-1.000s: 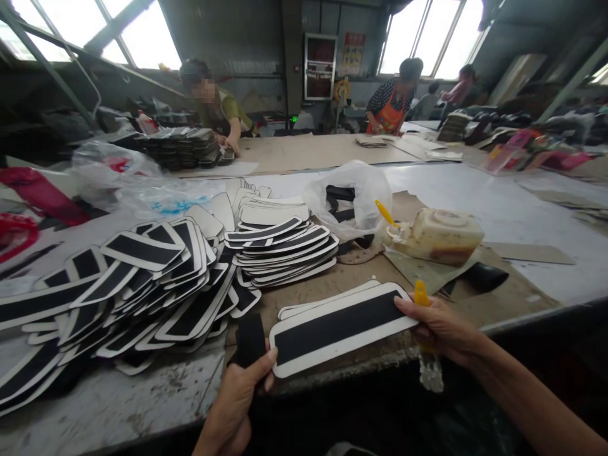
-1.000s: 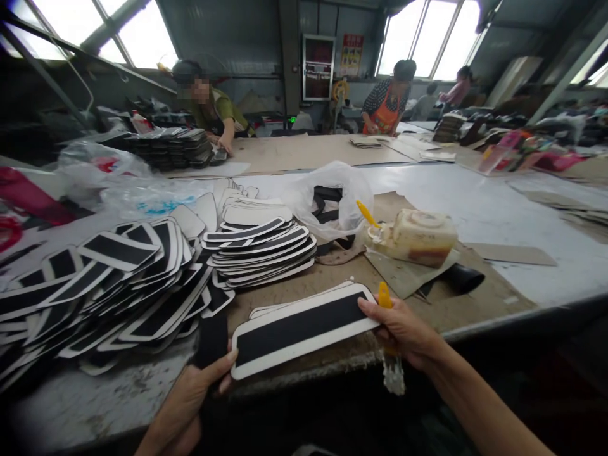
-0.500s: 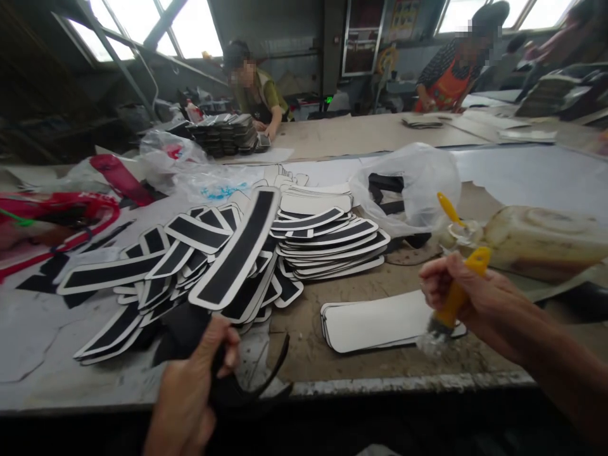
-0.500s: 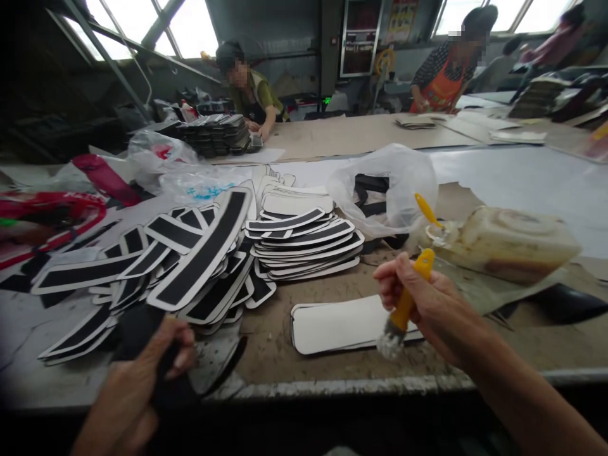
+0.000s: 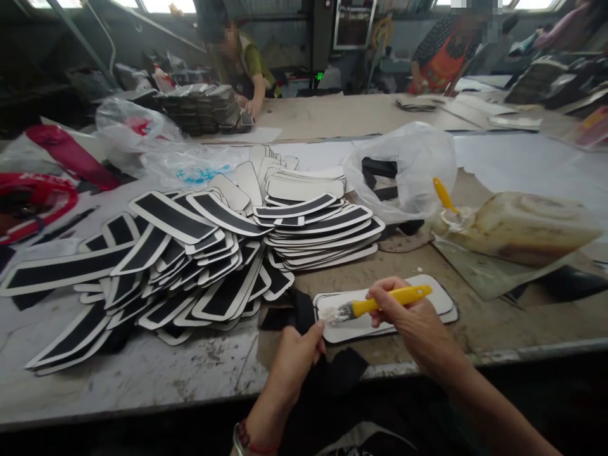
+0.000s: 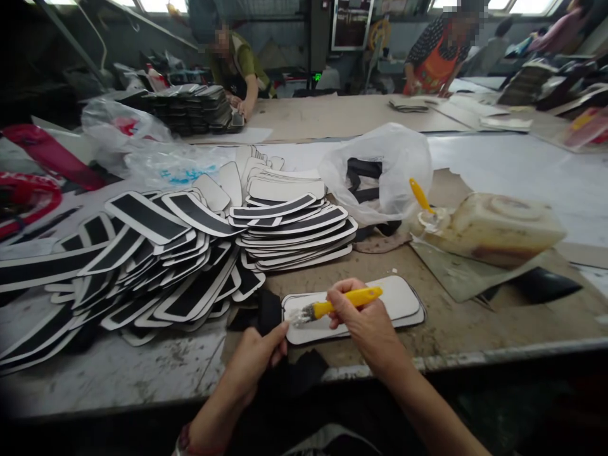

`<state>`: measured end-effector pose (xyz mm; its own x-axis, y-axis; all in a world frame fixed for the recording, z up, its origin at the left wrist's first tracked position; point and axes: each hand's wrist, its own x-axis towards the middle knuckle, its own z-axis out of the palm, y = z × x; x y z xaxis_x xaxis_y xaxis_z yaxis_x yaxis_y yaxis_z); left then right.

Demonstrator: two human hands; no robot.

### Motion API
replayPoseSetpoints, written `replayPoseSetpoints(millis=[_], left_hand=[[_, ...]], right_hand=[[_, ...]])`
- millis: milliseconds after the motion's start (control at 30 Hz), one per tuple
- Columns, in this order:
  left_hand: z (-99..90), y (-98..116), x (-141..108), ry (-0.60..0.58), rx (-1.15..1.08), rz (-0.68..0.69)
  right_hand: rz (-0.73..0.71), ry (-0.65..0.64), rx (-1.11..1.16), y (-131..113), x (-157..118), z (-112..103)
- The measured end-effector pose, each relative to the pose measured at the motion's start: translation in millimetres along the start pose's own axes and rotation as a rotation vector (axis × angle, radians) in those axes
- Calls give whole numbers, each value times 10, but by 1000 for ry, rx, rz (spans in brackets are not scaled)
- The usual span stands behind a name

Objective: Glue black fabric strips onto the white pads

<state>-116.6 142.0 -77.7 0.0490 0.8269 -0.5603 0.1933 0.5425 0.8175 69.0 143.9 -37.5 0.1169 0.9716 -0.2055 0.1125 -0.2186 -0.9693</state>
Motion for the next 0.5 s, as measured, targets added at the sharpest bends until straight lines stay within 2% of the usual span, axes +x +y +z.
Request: replayPoseSetpoints(millis=[67, 133, 333, 500], left_hand=[[14, -34, 0, 7, -1, -3], [29, -60, -11, 19, 0, -6], [36, -68, -41, 40, 10, 10], [46, -56, -58, 71, 37, 29]], right_hand=[[9, 7, -111, 14, -14, -18], [-2, 52, -228, 11, -33, -131], [-67, 280, -606, -2, -90, -730], [-280, 381, -798, 53, -74, -1073]])
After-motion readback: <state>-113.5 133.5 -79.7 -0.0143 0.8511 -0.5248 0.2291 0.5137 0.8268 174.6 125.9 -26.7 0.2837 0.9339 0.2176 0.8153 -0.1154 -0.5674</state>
